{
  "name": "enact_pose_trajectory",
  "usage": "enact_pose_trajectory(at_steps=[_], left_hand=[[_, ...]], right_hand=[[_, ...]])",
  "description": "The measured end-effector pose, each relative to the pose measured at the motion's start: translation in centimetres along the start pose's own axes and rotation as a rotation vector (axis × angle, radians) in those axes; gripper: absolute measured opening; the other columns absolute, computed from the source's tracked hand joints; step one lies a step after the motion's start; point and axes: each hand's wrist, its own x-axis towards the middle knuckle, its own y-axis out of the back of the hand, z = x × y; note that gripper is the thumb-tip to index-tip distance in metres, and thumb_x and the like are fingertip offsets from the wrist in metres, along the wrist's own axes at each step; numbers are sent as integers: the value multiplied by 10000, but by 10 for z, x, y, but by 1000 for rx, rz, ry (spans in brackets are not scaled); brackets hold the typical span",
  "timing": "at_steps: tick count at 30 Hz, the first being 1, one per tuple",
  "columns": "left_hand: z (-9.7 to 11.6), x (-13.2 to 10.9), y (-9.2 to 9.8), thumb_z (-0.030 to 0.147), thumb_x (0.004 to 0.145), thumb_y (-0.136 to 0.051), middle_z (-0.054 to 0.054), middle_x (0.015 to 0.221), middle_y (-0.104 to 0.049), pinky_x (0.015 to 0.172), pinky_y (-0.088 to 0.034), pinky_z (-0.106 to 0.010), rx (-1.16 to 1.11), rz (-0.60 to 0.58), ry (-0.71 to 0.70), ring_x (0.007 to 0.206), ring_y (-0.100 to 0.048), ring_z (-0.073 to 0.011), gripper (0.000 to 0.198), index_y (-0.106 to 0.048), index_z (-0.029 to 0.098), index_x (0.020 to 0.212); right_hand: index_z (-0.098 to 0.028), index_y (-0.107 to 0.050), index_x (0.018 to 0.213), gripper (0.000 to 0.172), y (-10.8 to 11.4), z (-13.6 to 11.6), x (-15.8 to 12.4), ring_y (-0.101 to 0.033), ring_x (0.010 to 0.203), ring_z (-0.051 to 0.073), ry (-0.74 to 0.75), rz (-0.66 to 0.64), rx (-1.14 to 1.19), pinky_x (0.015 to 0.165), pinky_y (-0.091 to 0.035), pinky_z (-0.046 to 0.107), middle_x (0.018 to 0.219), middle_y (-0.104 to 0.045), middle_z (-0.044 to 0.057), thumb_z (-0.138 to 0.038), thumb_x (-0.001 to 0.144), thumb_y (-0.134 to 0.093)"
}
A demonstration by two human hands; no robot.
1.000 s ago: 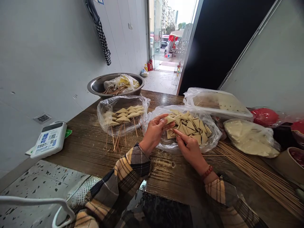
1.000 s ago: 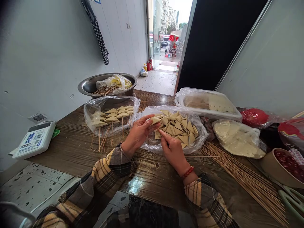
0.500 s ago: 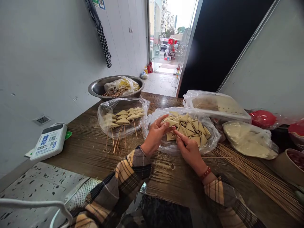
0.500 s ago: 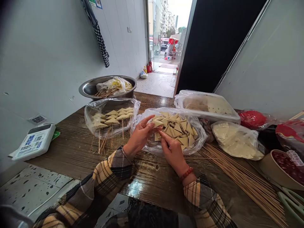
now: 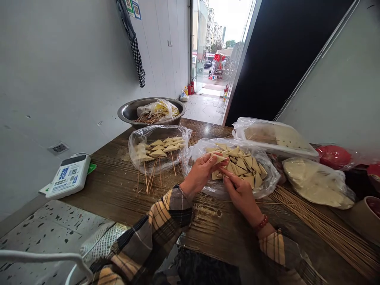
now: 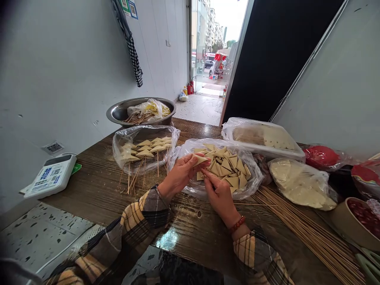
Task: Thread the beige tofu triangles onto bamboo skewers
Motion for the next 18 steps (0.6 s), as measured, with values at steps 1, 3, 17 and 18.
enact_pose_trajectory(at_steps=[1, 3, 17, 18], left_hand=[[0, 0, 0, 340, 808, -680, -119, 979, -720, 946, -447, -340, 6, 0, -3, 938, -679, -208, 276, -668, 120, 973], [0, -1, -1, 346, 809, -677, -117, 976, -719, 951, -443, -344, 18, 2, -5, 942, -677, -210, 276, -670, 122, 969], [-4, -2, -5, 371, 807, -672, -138, 1005, -716, 935, -441, -346, -17, -13, 11, 986, -666, -238, 288, -687, 121, 948], [-4, -2, -5, 368, 813, -666, -141, 1006, -715, 935, -441, -346, -16, -13, 11, 983, -668, -237, 289, -683, 118, 956]], right_hand=[[-202, -642, 1232, 365, 0, 0, 0, -652, 1098, 223, 3, 1, -2, 957, -515, 386, 1200, -679, 74, -234, 914, -467], [-205, -646, 1229, 361, 1, 0, 0, -662, 1079, 224, 4, 3, -9, 945, -523, 383, 1191, -683, 74, -237, 915, -469], [-216, -660, 1211, 344, 0, 4, -2, -703, 964, 224, -7, 26, -18, 879, -555, 374, 1133, -713, 66, -263, 922, -482], [-210, -662, 1209, 343, 0, 5, -2, -705, 959, 224, -8, 25, -14, 877, -556, 374, 1130, -714, 69, -263, 921, -483]])
